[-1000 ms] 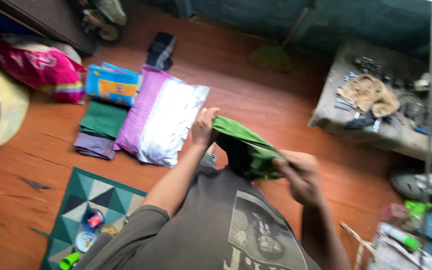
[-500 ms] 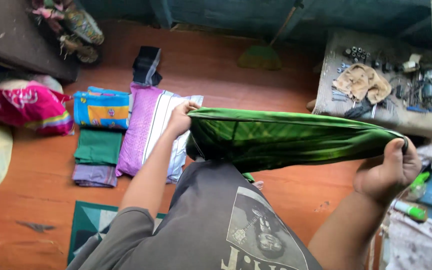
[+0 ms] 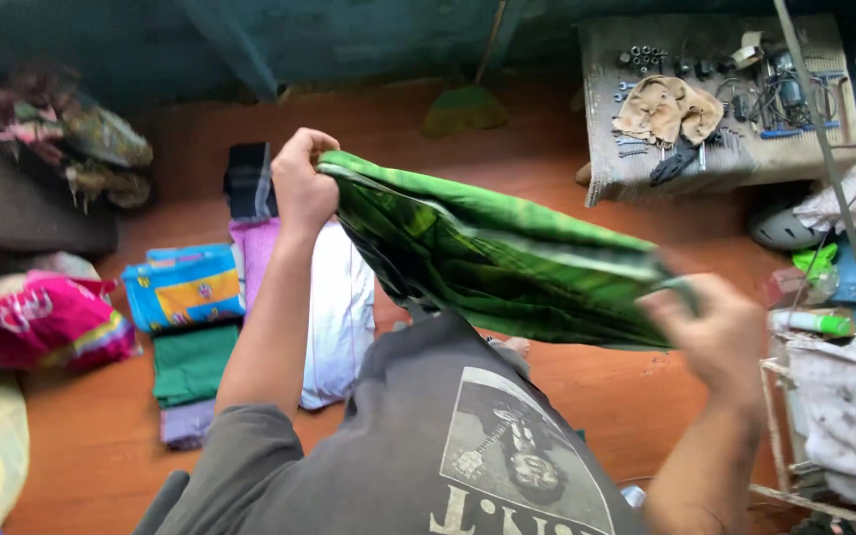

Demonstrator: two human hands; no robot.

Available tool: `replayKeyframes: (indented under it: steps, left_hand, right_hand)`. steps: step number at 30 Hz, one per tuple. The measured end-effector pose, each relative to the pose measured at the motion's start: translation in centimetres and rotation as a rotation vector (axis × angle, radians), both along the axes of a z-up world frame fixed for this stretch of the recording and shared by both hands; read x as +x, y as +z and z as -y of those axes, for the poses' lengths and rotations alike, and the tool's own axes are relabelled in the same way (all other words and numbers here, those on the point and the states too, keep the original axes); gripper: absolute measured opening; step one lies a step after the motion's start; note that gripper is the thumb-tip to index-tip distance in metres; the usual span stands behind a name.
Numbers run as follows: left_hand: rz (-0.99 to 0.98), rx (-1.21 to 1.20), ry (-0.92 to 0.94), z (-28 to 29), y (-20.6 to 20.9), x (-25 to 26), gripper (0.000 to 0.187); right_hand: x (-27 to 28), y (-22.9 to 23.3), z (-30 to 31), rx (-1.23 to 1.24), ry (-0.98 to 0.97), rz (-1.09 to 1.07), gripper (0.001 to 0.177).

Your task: Folding a green checkered cloth and then hanging it on a rod in the window.

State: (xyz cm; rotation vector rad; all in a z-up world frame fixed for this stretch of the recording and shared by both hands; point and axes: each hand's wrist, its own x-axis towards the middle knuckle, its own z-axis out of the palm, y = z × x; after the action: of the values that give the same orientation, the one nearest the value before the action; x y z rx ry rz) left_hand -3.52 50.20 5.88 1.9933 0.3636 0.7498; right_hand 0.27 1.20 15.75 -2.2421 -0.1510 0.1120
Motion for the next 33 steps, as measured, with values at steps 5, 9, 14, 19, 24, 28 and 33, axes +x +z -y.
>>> replayKeyframes:
  steps: [5, 9, 14, 19, 24, 28, 33]
  left_hand:
    - [-0.076, 0.099, -0.148, 1.4, 2.6, 1.3, 0.028]
    - [-0.04, 0.517, 0.098, 0.0, 0.8, 1.7, 0.012]
    - [-0.109, 0.538, 0.184, -3.8, -6.3, 0.7, 0.013]
    - [-0.346, 0.509, 0.395, -7.8, -12.4, -1.2, 0.01]
    - [-0.341, 0.458, 0.456, -9.0, -10.5, -1.0, 0.015]
    - [-0.26, 0.51, 0.498, -12.0, -9.7, 0.0, 0.016]
    - [0.039, 0.278, 0.545, -17.4, -8.7, 3.3, 0.023]
  right_hand:
    - [0.1, -1.8, -0.2, -0.516, 0.231, -0.275, 0.039]
    - [0.1, -2.2, 3.7, -0.524, -0.076, -0.039, 0.027]
    - [0.6, -5.9, 12.8, -0.557, -0.21, 0.404, 0.012]
    - [0.3, -7.6, 18.6, -0.279, -0.308, 0.526, 0.012]
    - [1.2, -5.4, 16.2, -0.371, -0.208, 0.293, 0.023]
    - [2.7, -5.1, 15.6, -0.684, -0.089, 0.057, 0.046]
    - [5.0, -4.6, 17.9, -0.794, -0.018, 0.053, 0.05]
